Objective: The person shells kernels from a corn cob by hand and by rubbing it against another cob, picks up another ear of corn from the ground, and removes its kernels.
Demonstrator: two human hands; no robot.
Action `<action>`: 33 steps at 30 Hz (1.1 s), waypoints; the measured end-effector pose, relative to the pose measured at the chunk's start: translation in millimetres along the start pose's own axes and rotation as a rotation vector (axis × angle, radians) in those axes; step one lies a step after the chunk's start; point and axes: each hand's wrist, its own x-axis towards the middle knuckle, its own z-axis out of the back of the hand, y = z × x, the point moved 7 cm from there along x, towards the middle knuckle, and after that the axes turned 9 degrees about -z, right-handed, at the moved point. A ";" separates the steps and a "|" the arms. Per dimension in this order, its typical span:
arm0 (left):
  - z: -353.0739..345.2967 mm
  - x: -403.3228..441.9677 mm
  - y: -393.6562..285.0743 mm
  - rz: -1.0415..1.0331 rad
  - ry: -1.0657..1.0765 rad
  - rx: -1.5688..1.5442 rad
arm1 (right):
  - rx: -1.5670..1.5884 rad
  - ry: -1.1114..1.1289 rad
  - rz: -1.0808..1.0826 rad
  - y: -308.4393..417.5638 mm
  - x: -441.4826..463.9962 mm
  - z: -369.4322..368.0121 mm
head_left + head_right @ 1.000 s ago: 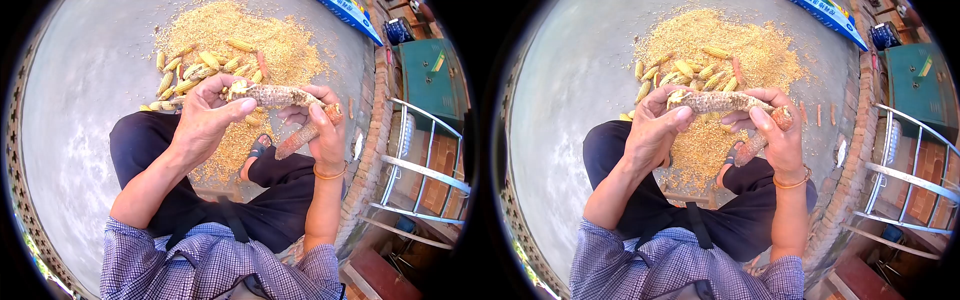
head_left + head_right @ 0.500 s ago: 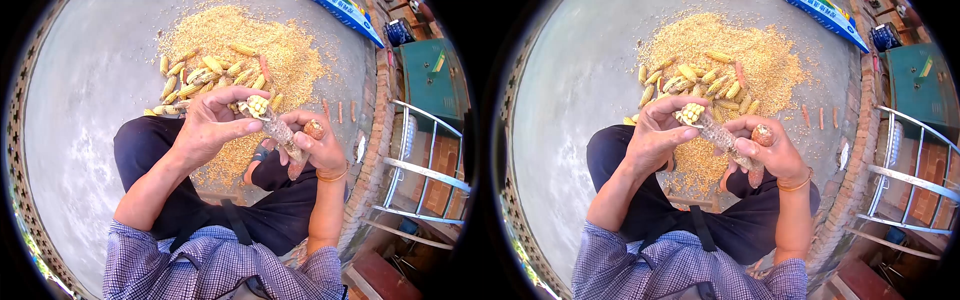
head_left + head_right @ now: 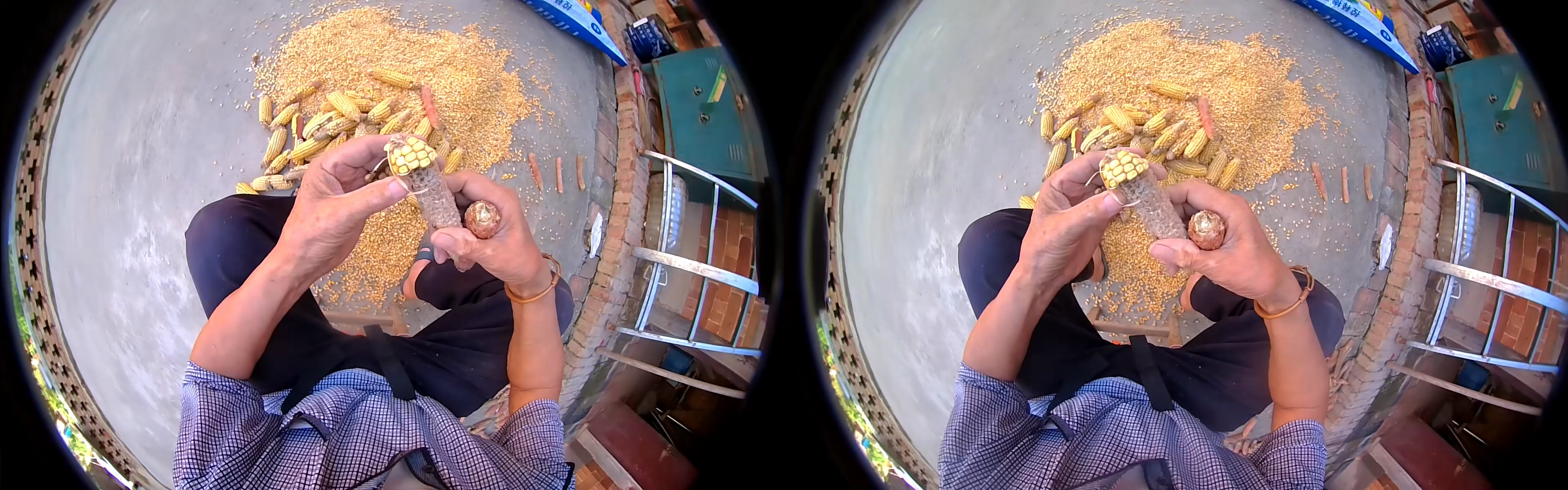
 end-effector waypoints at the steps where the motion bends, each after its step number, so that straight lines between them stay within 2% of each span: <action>1: -1.6 0.4 -1.2 -0.005 0.004 0.023 | -0.015 -0.015 -0.007 -0.4 0.1 1.4; 6: -11.4 1.3 -8.1 -0.045 0.062 0.092 | -0.111 -0.121 0.028 -2.0 -0.1 3.3; 9: -13.4 -1.5 -10.3 -0.055 0.066 0.086 | -0.088 -0.148 0.181 -2.0 4.2 -4.4; 12: -10.7 0.4 -6.8 -0.031 0.012 0.008 | -0.097 -0.274 0.309 0.8 5.6 -12.9; 15: -16.0 2.7 -8.1 -0.039 0.036 -0.018 | -0.332 -0.147 0.191 0.7 6.0 -20.3; 19: -16.1 4.4 -10.3 -0.045 0.031 -0.054 | -0.278 -0.108 0.248 1.1 7.2 -30.1; 22: -19.2 4.9 -13.6 -0.040 0.048 -0.075 | -0.125 -0.107 0.133 -9.3 9.5 -29.4; 25: -20.4 6.6 -13.2 -0.045 0.072 -0.100 | -0.175 -0.213 0.213 -7.4 8.7 -33.2; 33: -24.2 4.7 -10.0 -0.037 0.095 -0.071 | -0.050 -0.262 0.237 -19.4 9.2 -42.8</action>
